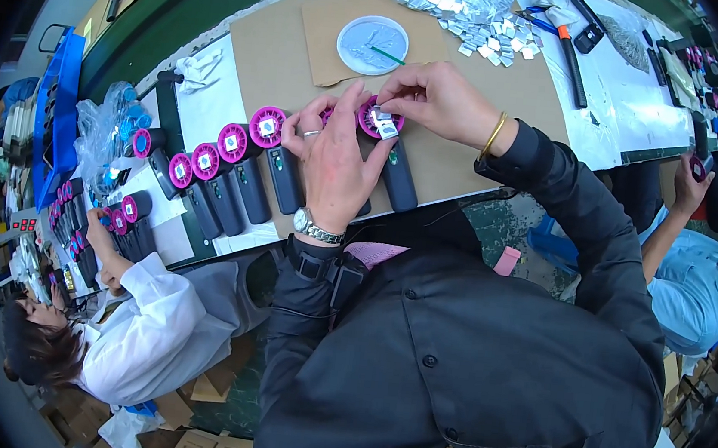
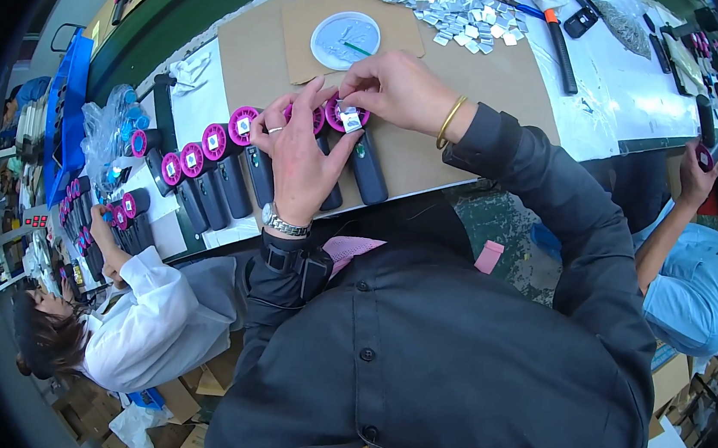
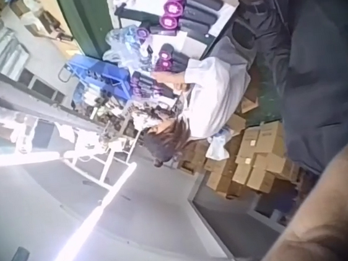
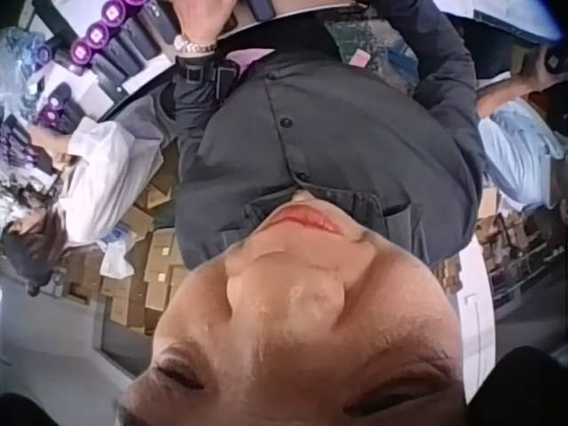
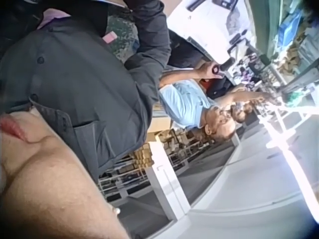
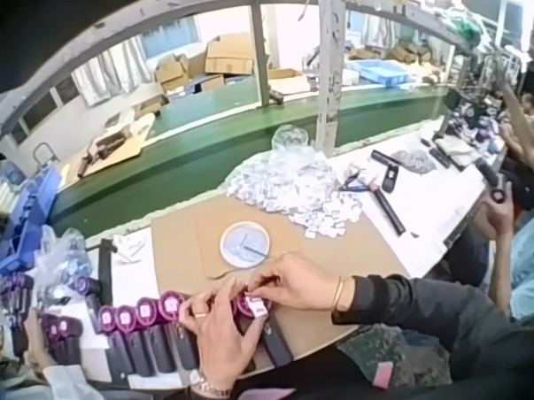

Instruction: The person applies a substance to the center of handheld fans using a stick, places a square component onto it, and presses it down with a cloth-covered tool.

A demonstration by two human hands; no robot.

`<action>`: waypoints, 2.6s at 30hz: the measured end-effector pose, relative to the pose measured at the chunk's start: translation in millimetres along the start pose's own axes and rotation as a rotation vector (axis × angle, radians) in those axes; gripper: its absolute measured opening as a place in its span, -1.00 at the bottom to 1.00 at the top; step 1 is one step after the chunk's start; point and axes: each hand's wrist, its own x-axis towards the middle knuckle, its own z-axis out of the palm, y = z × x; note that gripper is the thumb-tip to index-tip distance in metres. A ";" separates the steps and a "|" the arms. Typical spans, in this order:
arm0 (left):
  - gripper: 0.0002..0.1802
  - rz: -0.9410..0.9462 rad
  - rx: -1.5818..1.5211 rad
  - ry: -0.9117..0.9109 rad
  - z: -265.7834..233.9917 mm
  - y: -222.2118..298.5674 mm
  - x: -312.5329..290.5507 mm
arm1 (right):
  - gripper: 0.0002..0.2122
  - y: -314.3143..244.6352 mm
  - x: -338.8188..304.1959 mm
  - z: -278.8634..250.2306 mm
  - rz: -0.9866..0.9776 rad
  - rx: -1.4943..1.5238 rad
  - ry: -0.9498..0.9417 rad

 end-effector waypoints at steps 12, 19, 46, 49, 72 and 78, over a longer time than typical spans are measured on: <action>-0.07 -0.006 0.007 -0.003 0.8 -1.8 -2.0 | -0.87 6.2 0.9 4.2 -0.017 -0.055 0.002; -0.07 -0.026 -0.003 -0.016 1.5 -1.1 -2.0 | -0.86 -0.5 2.4 6.3 0.029 -0.130 -0.005; -0.28 -0.043 -0.104 -0.025 9.1 -6.1 -0.5 | -0.80 -14.2 35.7 3.5 0.271 -0.377 -0.131; -0.30 -0.034 -0.063 0.003 7.0 -5.7 -0.4 | -0.78 -11.4 35.2 8.0 0.278 -0.373 -0.139; -0.37 -0.058 0.064 0.132 -32.0 -21.7 -27.5 | -0.87 75.0 -13.7 -108.1 0.292 -0.835 0.346; -0.41 -0.147 0.083 0.127 -32.3 -29.7 -39.0 | -0.84 88.5 -15.5 -85.9 0.312 -0.925 0.492</action>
